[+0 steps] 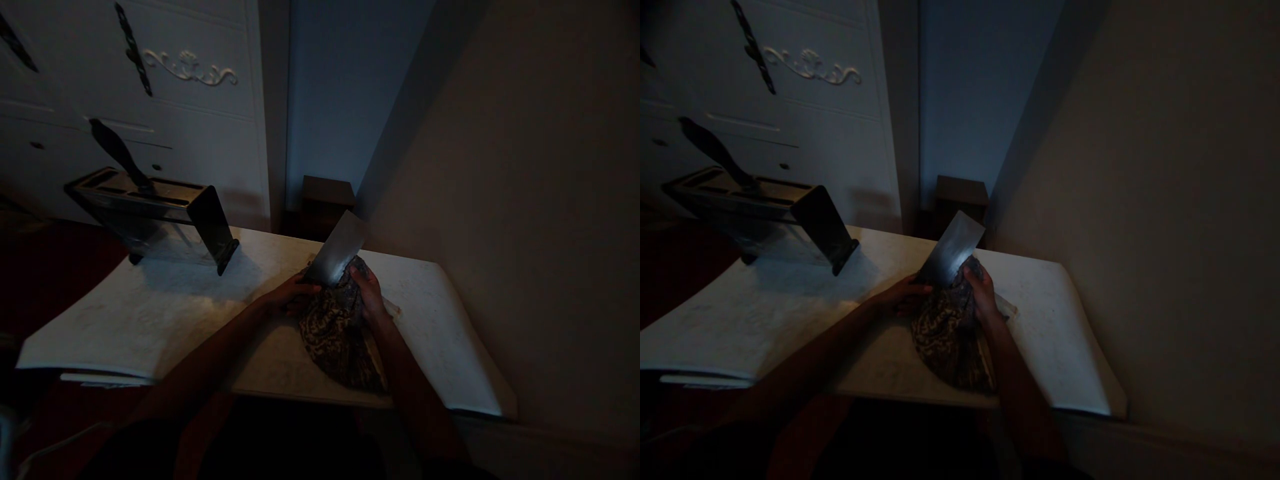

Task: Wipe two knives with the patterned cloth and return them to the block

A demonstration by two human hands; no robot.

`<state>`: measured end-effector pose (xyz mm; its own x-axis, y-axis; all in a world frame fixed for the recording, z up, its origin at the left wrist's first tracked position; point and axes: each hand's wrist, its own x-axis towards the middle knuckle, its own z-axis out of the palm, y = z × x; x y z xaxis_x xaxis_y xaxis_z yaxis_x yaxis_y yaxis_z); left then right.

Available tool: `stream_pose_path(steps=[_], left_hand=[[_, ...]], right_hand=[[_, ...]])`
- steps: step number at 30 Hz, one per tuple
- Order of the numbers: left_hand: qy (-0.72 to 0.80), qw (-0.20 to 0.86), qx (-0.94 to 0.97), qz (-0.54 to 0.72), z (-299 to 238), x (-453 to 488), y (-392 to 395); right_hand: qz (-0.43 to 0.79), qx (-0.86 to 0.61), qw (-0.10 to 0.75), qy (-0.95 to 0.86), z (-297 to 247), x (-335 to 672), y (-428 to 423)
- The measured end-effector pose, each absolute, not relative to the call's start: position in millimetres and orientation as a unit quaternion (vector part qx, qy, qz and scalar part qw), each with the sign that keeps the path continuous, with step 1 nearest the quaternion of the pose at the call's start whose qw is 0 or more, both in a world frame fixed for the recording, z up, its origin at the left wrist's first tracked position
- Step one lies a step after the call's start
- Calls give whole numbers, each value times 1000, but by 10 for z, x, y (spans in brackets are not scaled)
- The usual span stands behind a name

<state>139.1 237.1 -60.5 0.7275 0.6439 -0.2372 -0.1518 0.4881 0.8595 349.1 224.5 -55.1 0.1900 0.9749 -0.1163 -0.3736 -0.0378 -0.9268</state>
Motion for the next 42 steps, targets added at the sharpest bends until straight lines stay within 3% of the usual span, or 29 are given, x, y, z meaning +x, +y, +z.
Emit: stream_pose_path(steps=[16,26,32,42], left_hand=[[290,819,386,311,-724,1434,2434],[313,743,414,422,-704,1522,2439],[370,605,517,479,-699,1560,2379],[459,353,702,416,-740,1571,2317]], right_hand=[[531,-497,496,-475,-549,3507,2277],[539,-495,606,-314,-537,3472,2273],[516,-490,616,-337,-521,3388,2241],[563,-460,500,-471,-548,3227,2122]])
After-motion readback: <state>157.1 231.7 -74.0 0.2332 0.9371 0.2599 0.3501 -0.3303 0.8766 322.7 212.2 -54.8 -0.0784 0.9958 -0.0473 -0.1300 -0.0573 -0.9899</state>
